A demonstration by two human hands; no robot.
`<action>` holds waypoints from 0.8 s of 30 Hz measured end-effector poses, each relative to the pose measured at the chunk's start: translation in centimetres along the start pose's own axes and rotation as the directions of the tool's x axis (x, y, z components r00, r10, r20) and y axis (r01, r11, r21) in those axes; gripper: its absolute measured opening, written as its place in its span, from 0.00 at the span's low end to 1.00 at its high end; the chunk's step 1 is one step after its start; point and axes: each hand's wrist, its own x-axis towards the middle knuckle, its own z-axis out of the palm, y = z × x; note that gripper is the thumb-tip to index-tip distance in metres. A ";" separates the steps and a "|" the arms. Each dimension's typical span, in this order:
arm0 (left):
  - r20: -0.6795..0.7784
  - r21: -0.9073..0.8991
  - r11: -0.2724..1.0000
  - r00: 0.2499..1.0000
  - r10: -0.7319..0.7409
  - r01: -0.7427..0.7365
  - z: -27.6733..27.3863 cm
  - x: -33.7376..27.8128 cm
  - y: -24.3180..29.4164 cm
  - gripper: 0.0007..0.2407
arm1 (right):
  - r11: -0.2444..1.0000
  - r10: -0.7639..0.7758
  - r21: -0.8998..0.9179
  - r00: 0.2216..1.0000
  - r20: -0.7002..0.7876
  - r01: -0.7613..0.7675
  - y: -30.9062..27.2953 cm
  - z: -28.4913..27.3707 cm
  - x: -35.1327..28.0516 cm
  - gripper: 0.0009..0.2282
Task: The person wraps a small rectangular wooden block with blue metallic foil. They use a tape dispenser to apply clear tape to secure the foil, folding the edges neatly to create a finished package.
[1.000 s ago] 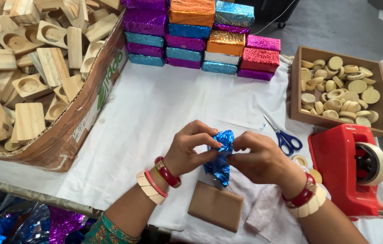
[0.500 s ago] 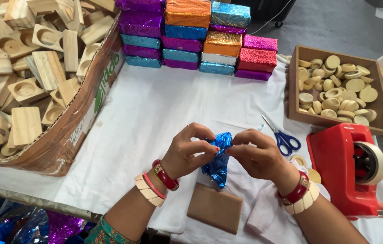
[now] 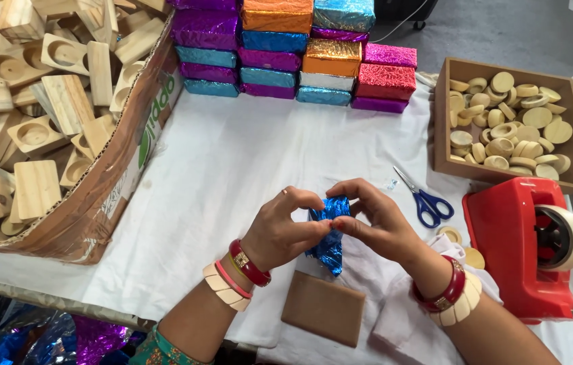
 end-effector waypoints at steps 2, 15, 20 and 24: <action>0.016 -0.022 1.000 1.000 -0.003 0.003 -0.8 0.1 0.1 0.07 | 0.998 0.048 0.050 0.999 0.019 -0.049 -0.1 0.1 -0.1 0.18; 0.116 -0.373 0.799 0.878 -0.463 0.471 0.4 0.7 0.7 0.20 | 0.974 -0.164 -0.149 0.985 0.047 0.169 0.0 -0.5 0.0 0.29; 0.112 -0.325 0.834 0.893 -0.435 0.447 0.4 0.7 0.6 0.19 | 0.985 -0.126 -0.112 0.991 0.050 0.131 0.3 -0.5 0.0 0.32; 0.093 -0.265 0.856 0.896 -0.435 0.443 -0.1 0.8 0.9 0.18 | 0.986 -0.136 -0.087 0.990 0.045 0.140 0.4 -0.3 0.1 0.33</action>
